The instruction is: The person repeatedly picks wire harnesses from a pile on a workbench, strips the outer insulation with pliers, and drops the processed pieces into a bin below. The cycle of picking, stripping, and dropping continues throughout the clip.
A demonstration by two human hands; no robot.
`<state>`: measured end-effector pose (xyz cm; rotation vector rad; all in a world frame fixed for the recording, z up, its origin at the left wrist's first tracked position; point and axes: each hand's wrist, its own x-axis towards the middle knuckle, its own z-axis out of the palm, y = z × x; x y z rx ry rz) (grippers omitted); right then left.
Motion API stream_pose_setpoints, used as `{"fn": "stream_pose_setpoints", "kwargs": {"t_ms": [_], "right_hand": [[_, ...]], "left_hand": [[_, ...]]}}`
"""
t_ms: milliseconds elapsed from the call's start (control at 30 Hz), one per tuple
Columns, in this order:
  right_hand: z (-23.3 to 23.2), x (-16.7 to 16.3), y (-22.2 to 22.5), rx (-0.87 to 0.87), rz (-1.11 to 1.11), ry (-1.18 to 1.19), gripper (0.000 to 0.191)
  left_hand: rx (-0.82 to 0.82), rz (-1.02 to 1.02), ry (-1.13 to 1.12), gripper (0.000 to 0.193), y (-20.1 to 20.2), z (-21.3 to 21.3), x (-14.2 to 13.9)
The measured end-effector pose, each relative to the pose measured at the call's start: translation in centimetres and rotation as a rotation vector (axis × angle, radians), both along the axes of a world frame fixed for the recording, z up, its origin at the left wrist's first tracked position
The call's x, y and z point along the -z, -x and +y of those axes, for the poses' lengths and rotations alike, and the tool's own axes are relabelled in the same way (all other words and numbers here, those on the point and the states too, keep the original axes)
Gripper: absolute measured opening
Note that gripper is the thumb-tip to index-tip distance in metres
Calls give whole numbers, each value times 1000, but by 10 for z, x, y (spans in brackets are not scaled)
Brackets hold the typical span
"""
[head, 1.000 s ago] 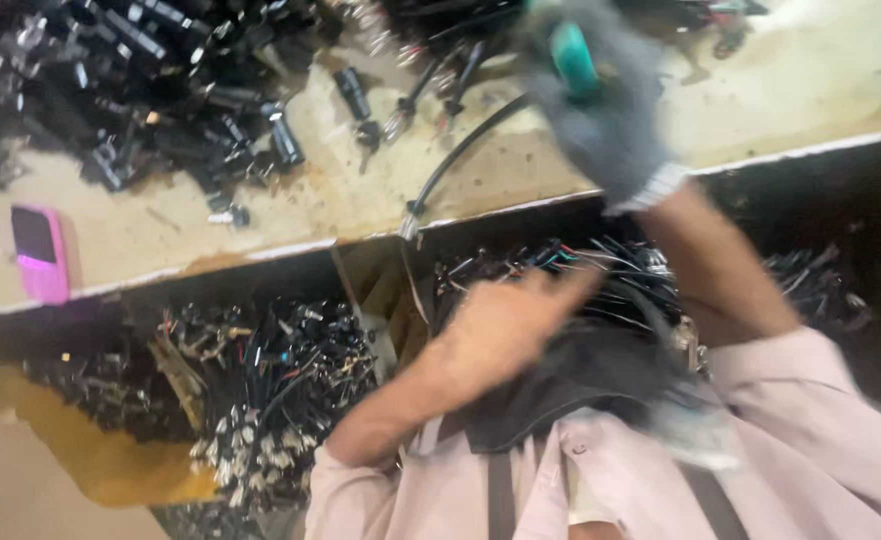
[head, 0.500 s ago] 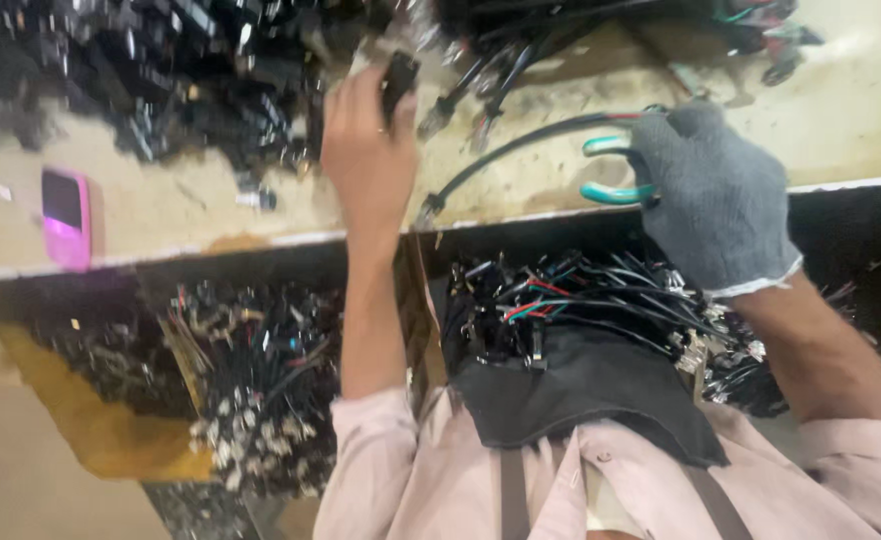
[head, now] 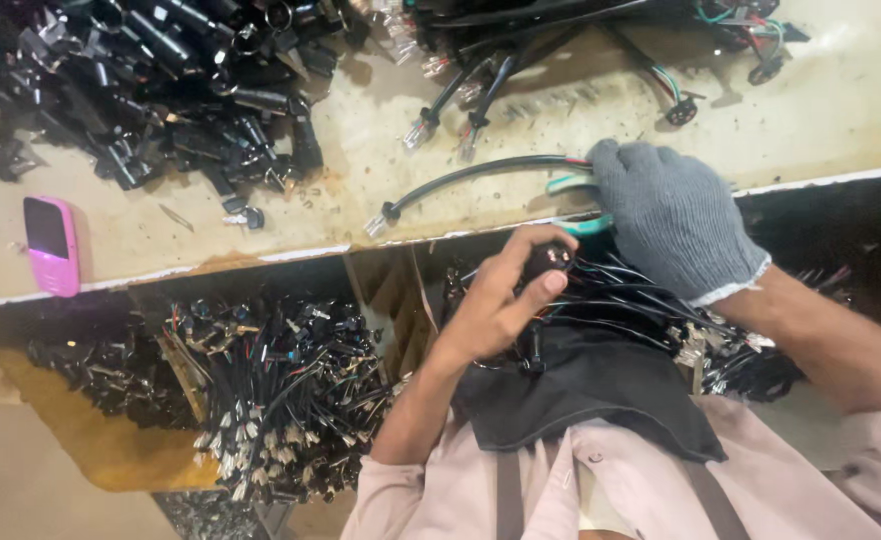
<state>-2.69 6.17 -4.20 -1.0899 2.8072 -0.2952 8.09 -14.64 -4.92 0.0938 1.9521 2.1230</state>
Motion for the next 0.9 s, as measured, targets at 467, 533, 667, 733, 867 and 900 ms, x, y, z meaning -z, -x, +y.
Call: {"fn": "stream_pose_setpoints", "kwargs": {"t_ms": [467, 533, 667, 733, 867, 900], "right_hand": [[-14, -39, -8, -492, -426, 56, 50], [-13, -26, -20, -356, -479, 117, 36], [-6, -9, -42, 62, -504, 756, 13], [0, -7, -53, 238, -617, 1055, 13], [3, -1, -74, 558, -855, 1607, 13], [1, 2, -77, 569, -927, 1633, 13]], "left_hand": [[-6, 10, -77, 29, -3, -5, 11], [-1, 42, -5, 24, -3, -2, 12], [-92, -49, 256, 32, -10, 7, 10], [-116, -110, 44, 29, -14, 10, 9], [-102, -69, -101, 33, -20, 10, 11], [-100, -32, -87, 33, -21, 10, 12]]}}
